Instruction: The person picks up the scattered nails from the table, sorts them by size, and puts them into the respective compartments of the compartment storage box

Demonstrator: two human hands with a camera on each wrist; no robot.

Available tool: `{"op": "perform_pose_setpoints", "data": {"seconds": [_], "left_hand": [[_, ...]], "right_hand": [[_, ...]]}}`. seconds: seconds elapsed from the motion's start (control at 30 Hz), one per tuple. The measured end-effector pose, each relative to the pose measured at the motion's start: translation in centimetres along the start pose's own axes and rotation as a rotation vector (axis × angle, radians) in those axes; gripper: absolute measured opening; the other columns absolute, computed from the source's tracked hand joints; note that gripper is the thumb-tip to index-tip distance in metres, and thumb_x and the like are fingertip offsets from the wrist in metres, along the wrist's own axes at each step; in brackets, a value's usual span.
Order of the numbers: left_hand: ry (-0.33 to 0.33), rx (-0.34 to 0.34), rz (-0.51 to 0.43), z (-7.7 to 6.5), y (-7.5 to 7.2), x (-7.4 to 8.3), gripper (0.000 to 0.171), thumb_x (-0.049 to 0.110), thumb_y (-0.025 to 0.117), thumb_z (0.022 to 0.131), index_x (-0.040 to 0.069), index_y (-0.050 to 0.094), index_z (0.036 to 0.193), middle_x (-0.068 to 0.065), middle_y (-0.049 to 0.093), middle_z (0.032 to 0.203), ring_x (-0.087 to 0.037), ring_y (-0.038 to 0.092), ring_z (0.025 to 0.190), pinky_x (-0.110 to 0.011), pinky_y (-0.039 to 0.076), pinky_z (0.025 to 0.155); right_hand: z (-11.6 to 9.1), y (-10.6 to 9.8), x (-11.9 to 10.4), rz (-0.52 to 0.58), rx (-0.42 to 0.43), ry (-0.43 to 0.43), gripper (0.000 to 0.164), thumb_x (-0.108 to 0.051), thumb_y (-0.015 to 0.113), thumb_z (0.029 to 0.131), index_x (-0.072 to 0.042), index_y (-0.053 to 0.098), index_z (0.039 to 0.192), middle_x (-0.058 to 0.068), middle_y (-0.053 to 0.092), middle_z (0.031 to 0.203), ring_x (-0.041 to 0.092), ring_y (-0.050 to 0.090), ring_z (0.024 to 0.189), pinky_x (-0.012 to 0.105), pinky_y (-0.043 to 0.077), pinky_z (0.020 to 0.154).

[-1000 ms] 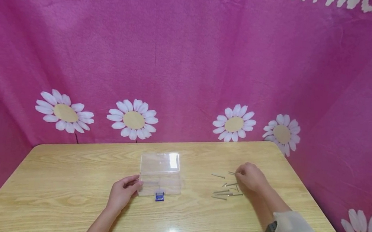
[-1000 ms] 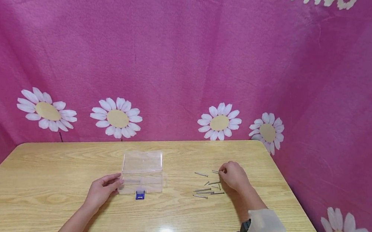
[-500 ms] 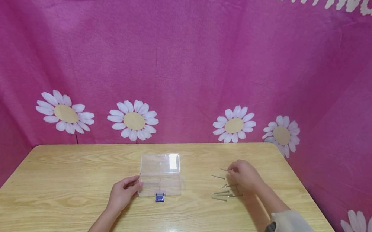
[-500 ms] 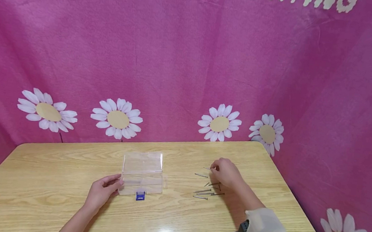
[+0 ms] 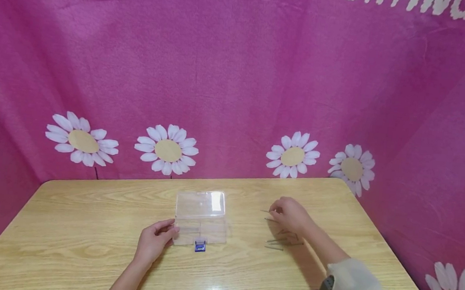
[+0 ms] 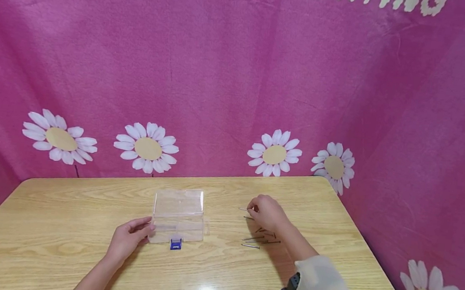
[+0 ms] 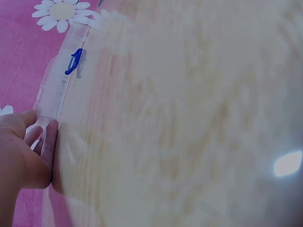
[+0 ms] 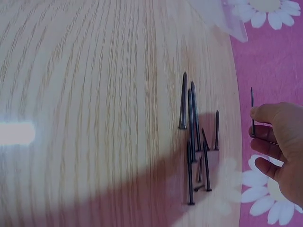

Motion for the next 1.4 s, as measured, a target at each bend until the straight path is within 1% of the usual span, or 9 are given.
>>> {"op": "perform_pose_setpoints", "data": {"seconds": [0.13, 0.33, 0.6, 0.8, 1.07, 1.2, 1.4], "left_hand": [[-0.001, 0.001, 0.002, 0.0, 0.0, 0.0, 0.036, 0.015, 0.066, 0.078, 0.002, 0.060, 0.111, -0.010, 0.062, 0.096, -0.006, 0.056, 0.071, -0.017, 0.051, 0.060], [-0.002, 0.002, 0.006, 0.0, 0.0, 0.1, 0.036, 0.015, 0.066, 0.078, 0.003, 0.060, 0.111, -0.011, 0.062, 0.097, -0.005, 0.056, 0.072, -0.017, 0.051, 0.060], [0.000, 0.004, 0.012, 0.0, 0.0, 0.1, 0.036, 0.015, 0.065, 0.079, 0.003, 0.059, 0.112, -0.011, 0.063, 0.097, -0.005, 0.056, 0.072, -0.017, 0.051, 0.060], [0.000, -0.004, 0.004, 0.0, 0.1, 0.0, 0.037, 0.017, 0.066, 0.078, 0.003, 0.059, 0.112, -0.011, 0.062, 0.098, -0.006, 0.057, 0.073, -0.017, 0.051, 0.061], [0.000, -0.006, 0.008, 0.0, 0.1, -0.1, 0.039, 0.019, 0.067, 0.078, 0.003, 0.059, 0.112, -0.011, 0.062, 0.099, -0.007, 0.058, 0.073, -0.018, 0.052, 0.062], [0.002, -0.006, 0.008, 0.0, 0.1, -0.1, 0.038, 0.019, 0.066, 0.078, 0.003, 0.059, 0.112, -0.011, 0.063, 0.098, -0.007, 0.058, 0.072, -0.018, 0.052, 0.061], [-0.007, -0.009, -0.001, 0.0, 0.2, -0.2, 0.039, 0.020, 0.066, 0.078, 0.003, 0.059, 0.112, -0.011, 0.062, 0.099, -0.008, 0.059, 0.073, -0.018, 0.052, 0.062]], "right_hand": [[0.3, 0.2, -0.8, 0.009, 0.005, -0.026, 0.010, -0.014, 0.060, 0.079, -0.008, 0.068, 0.082, -0.002, 0.058, 0.071, 0.008, 0.048, 0.066, 0.024, 0.045, 0.063], [0.8, 0.4, -1.8, 0.031, 0.012, -0.037, 0.010, -0.015, 0.060, 0.079, -0.010, 0.068, 0.081, -0.003, 0.058, 0.072, 0.007, 0.049, 0.068, 0.023, 0.045, 0.064], [1.5, 0.9, -3.5, 0.023, 0.009, -0.080, 0.010, -0.014, 0.060, 0.079, -0.009, 0.068, 0.082, -0.004, 0.056, 0.070, 0.007, 0.046, 0.066, 0.020, 0.042, 0.061], [1.9, 1.1, -4.9, 0.034, 0.017, -0.124, 0.010, -0.012, 0.060, 0.079, -0.007, 0.068, 0.082, -0.003, 0.057, 0.070, 0.007, 0.048, 0.066, 0.020, 0.044, 0.062], [2.5, 1.6, -5.8, 0.065, -0.025, -0.090, 0.011, -0.013, 0.060, 0.079, -0.008, 0.068, 0.084, -0.004, 0.058, 0.072, 0.006, 0.048, 0.068, 0.019, 0.044, 0.064], [2.7, 1.9, -6.4, 0.065, -0.028, -0.100, 0.011, -0.013, 0.060, 0.079, -0.008, 0.068, 0.085, -0.003, 0.059, 0.073, 0.007, 0.049, 0.069, 0.020, 0.045, 0.065], [3.1, 2.3, -7.6, 0.030, -0.031, -0.152, 0.012, -0.015, 0.059, 0.080, -0.008, 0.068, 0.085, -0.002, 0.061, 0.075, 0.007, 0.050, 0.069, 0.020, 0.045, 0.066]]}}
Point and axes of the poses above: each hand's wrist, its own z-axis towards the middle knuckle, its own y-axis out of the palm, x = y × z, the point moved 9 cm from there along z, towards the middle knuckle
